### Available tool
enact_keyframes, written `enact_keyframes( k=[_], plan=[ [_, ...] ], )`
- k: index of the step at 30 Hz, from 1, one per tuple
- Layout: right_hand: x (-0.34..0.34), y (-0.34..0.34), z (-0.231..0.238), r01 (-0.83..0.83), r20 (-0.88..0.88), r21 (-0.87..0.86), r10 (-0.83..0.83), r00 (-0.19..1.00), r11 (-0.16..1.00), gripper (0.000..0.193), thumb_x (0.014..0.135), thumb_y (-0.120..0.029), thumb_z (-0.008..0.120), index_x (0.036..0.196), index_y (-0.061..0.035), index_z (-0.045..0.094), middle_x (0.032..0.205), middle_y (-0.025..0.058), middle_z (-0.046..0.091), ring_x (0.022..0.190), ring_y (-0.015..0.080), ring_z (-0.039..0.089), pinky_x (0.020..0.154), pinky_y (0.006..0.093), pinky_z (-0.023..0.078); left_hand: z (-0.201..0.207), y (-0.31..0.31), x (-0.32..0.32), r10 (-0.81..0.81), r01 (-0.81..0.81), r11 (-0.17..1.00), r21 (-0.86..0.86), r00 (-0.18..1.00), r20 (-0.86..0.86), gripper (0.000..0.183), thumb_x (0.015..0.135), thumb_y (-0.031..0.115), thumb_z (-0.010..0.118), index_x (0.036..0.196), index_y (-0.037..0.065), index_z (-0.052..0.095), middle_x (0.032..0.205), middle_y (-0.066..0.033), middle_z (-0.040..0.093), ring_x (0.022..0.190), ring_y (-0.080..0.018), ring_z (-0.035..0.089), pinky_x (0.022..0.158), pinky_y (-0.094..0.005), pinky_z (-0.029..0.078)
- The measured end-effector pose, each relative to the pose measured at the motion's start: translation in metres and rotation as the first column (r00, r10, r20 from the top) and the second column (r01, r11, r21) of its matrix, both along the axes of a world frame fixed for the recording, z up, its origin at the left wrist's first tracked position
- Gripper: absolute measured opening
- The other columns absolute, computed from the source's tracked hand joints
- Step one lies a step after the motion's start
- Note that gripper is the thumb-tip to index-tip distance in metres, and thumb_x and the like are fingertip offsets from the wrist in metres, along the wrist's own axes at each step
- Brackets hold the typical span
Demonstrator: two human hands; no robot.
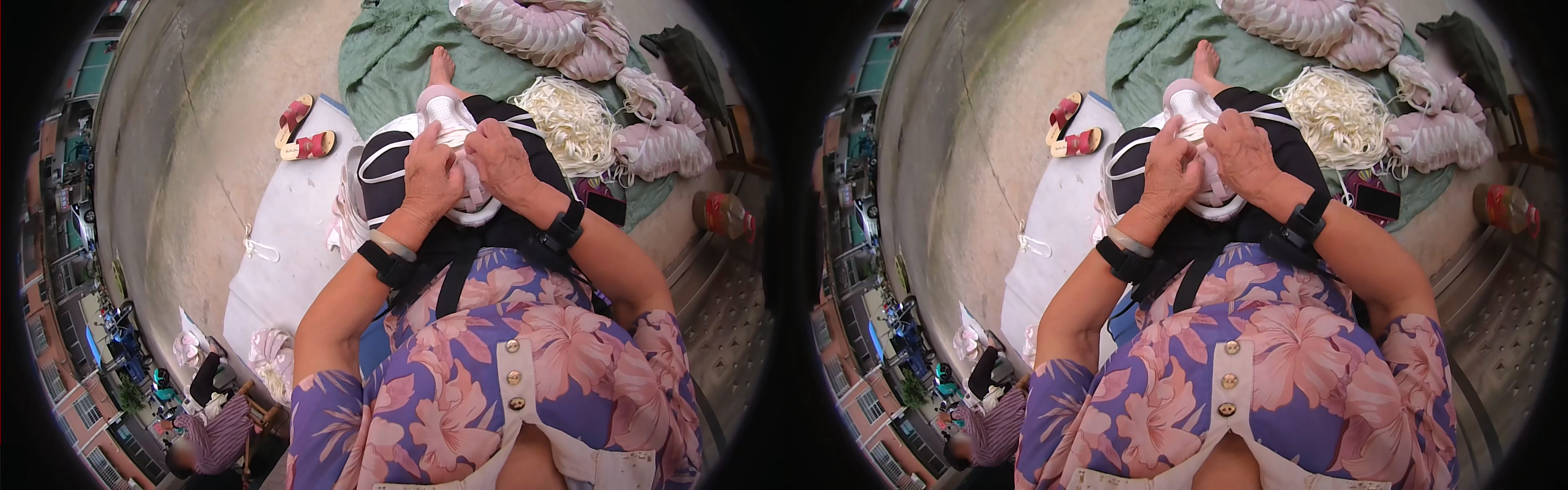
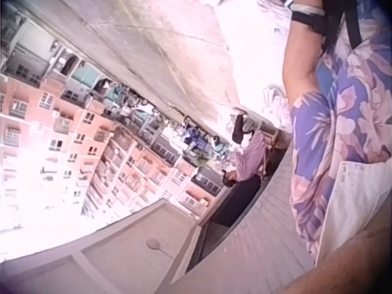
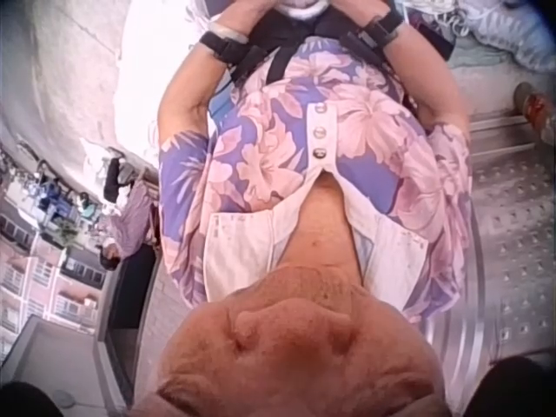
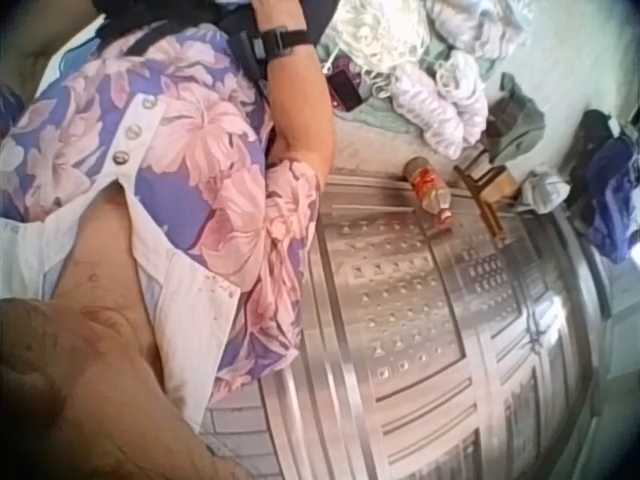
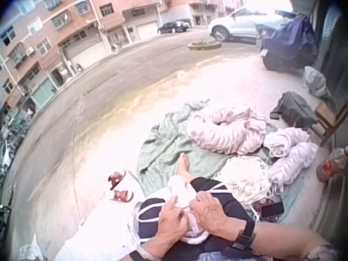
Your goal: Thread laces through the eyelets of a shoe upper.
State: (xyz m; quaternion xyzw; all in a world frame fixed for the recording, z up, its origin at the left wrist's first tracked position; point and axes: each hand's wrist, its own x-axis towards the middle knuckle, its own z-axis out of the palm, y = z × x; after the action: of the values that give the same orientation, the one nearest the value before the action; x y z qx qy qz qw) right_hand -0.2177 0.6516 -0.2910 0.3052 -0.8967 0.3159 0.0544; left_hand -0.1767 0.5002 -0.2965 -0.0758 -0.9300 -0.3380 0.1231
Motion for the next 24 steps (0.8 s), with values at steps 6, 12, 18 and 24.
enact_keyframes(
  k=[6, 12, 18, 24],
  plan=[
    [-0.007, 0.033, 0.01, 0.039, 0.011, -0.093, -0.038, 0.999, 0.995, 0.005, 0.079, -0.006, 0.049, 0.081, -0.0029, 0.045, 0.081, 0.0141, 0.046, 0.077, 0.0341, 0.05, 0.064, 0.0403, 0.041, 0.016, -0.003, -0.001, 0.089, -0.089, 0.992, 0.088, 0.996, 0.015, 0.018, 0.064, 0.006, 0.061, 0.08, 0.001, 0.055, 0.117, -0.025, 0.05, 0.103, -0.0404, 0.05, 0.089, -0.0427, 0.039],
    [-0.02, 0.08, 0.01, 0.007, 0.19, 0.078, -0.022, 0.982, 0.997, 0.015, 0.075, -0.005, 0.054, 0.089, -0.0049, 0.049, 0.084, 0.0111, 0.053, 0.085, 0.0297, 0.052, 0.07, 0.0405, 0.04, 0.018, 0.002, -0.009, 0.029, -0.051, 0.962, -0.269, 0.996, -0.086, 0.028, 0.066, 0.01, 0.058, 0.093, 0.004, 0.054, 0.111, -0.017, 0.053, 0.099, -0.0349, 0.051, 0.09, -0.0444, 0.035],
    [-0.013, 0.044, 0.0, -0.085, 0.104, -0.092, 0.094, 0.99, 0.992, 0.025, 0.077, -0.013, 0.058, 0.102, -0.007, 0.052, 0.084, 0.0084, 0.058, 0.083, 0.0255, 0.055, 0.08, 0.0362, 0.036, 0.03, -0.007, -0.015, 0.018, 0.027, 0.864, -0.503, 0.996, 0.084, 0.026, 0.069, 0.006, 0.054, 0.095, 0.006, 0.055, 0.094, -0.0103, 0.06, 0.091, -0.0254, 0.056, 0.091, -0.0469, 0.033],
    [-0.016, 0.034, 0.014, 0.038, 0.535, -0.119, 0.032, 0.844, 0.992, 0.013, 0.081, -0.02, 0.057, 0.087, -0.009, 0.057, 0.079, 0.0065, 0.059, 0.082, 0.0243, 0.056, 0.079, 0.0374, 0.036, 0.04, -0.077, -0.017, 0.328, -0.37, 0.913, -0.174, 0.917, -0.228, 0.018, 0.073, -0.001, 0.051, 0.089, 0.004, 0.059, 0.067, -0.0091, 0.059, 0.064, -0.0268, 0.057, 0.069, -0.0362, 0.045]
  ],
)
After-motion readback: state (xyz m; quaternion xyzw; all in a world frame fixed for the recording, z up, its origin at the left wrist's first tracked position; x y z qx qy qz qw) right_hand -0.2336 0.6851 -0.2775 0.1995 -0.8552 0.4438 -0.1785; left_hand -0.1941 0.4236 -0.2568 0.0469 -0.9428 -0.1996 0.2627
